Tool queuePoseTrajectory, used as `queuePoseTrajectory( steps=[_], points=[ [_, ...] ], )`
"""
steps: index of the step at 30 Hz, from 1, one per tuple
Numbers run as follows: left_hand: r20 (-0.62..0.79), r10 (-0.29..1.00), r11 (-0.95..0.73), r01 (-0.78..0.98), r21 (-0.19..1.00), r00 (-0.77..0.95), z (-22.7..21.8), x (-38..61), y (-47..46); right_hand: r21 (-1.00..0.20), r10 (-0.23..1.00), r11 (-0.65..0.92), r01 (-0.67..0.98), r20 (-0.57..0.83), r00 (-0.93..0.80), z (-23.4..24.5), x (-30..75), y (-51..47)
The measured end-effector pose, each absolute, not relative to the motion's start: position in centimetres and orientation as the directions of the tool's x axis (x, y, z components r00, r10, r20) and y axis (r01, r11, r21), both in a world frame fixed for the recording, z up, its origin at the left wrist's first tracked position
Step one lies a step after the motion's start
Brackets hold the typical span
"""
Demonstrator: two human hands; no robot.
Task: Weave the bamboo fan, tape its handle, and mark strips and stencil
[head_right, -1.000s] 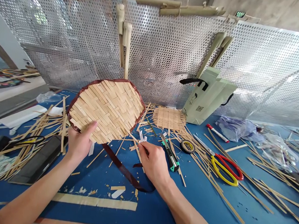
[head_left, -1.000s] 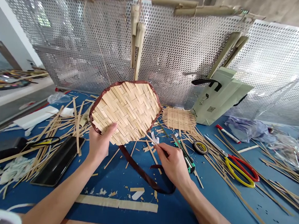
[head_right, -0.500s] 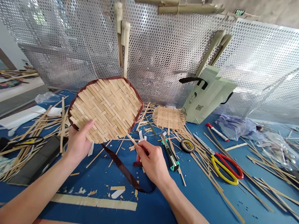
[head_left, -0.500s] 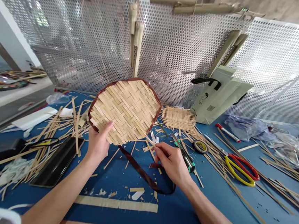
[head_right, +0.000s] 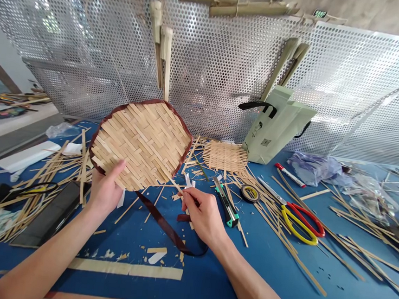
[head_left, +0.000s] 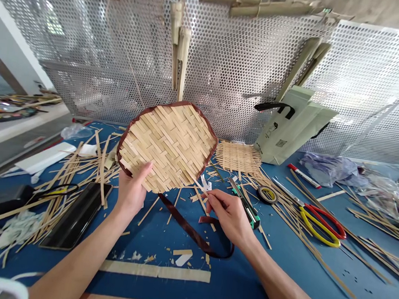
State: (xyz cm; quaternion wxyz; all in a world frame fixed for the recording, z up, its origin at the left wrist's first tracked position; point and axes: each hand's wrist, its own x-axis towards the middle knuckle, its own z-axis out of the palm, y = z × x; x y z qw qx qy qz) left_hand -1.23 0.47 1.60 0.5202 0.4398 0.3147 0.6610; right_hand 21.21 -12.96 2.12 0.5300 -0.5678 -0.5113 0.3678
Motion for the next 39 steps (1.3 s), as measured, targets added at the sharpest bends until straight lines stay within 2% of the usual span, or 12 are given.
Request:
queuePoseTrajectory(
  steps=[21, 27, 30, 39],
  points=[
    [0.236, 0.967, -0.255, -0.401, 0.880, -0.097, 1.4, -1.2, 0.6, -0.971, 0.965, 0.097, 0.218, 0.145, 0.220, 2.3, 21.1, -13.1],
    [0.128, 0.977, -0.199, -0.499, 0.843, -0.172, 1.5, -1.3, 0.8, -0.945, 0.982, 0.046, 0.323, 0.102, 0.158, 2.8, 21.3, -13.1],
    [0.140, 0.981, -0.190, -0.519, 0.834, -0.135, 1.5, -1.2, 0.7, -0.932, 0.985, 0.054, 0.359, 0.108, 0.134, 3.0, 21.5, -13.2],
    [0.180, 0.981, -0.194, -0.486, 0.852, -0.076, 1.4, -1.0, 0.4, -0.958, 0.992, 0.061, 0.280, 0.089, 0.091, 3.2, 21.6, -13.2]
  ],
)
